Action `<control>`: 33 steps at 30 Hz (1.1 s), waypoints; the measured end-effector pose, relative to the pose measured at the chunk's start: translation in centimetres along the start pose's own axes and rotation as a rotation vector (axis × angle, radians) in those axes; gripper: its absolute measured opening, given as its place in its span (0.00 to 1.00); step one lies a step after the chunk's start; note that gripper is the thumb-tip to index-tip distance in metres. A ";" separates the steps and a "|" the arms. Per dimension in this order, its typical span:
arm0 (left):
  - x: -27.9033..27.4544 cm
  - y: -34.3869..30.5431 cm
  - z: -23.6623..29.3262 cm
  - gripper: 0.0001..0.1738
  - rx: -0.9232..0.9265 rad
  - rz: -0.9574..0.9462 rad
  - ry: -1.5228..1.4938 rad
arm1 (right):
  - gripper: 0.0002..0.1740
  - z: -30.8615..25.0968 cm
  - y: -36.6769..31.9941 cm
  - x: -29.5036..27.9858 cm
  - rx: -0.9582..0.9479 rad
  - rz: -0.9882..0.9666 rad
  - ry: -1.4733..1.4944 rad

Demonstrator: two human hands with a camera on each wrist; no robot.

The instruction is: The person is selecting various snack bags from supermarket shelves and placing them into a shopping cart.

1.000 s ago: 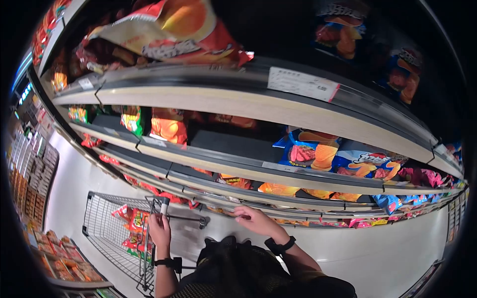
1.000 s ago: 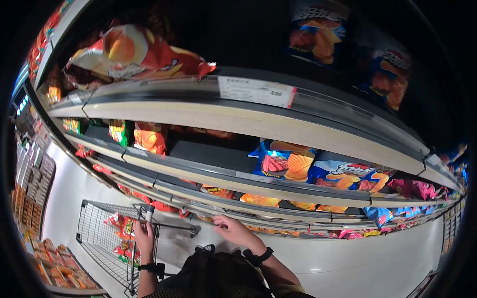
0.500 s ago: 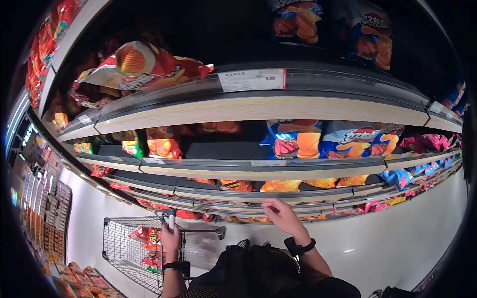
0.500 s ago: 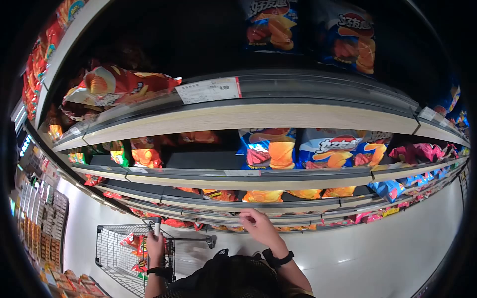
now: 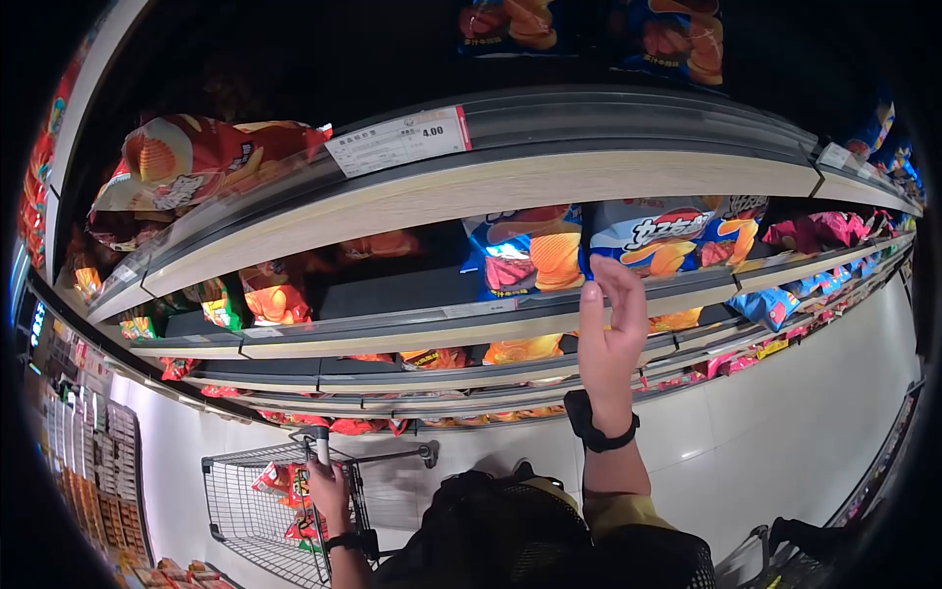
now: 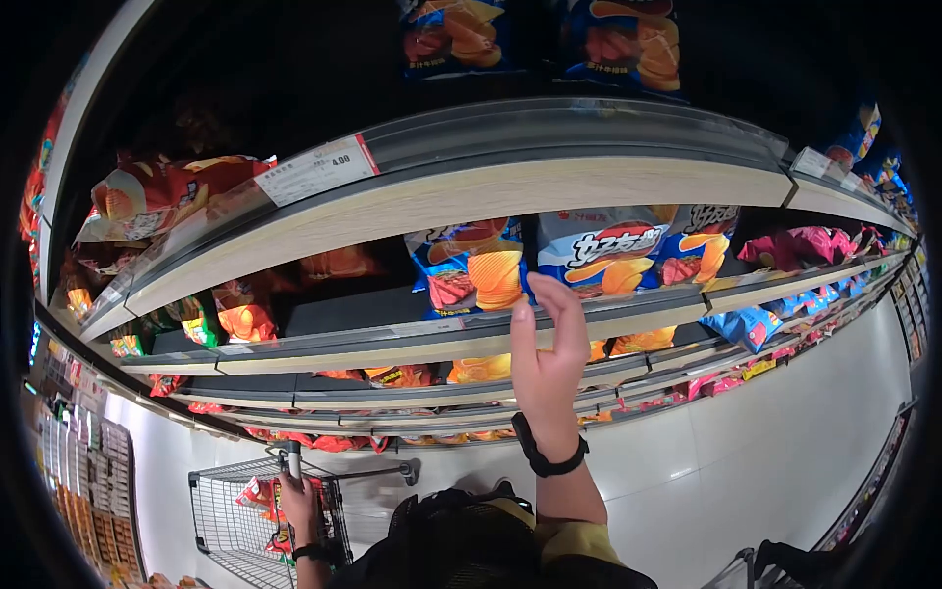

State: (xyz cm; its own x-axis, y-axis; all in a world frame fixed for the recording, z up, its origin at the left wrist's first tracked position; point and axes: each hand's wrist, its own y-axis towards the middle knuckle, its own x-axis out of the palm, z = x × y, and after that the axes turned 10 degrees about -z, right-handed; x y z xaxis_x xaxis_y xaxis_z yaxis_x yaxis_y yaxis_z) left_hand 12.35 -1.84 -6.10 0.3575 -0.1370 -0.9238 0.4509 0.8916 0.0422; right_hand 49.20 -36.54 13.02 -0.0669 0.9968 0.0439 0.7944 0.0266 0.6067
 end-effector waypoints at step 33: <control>-0.9 -2.7 -0.8 0.15 -0.035 -0.083 0.044 | 0.12 0.6 3.5 4.5 -0.110 -0.072 -0.148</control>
State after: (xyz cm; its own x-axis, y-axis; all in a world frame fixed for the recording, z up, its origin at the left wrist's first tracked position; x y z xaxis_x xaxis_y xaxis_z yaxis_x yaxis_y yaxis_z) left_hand 10.19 -3.77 -5.68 0.2837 -0.1932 -0.9392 0.4482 0.8926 -0.0482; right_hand 52.09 -31.93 14.85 -0.0253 0.9930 -0.1156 0.7193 0.0984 0.6877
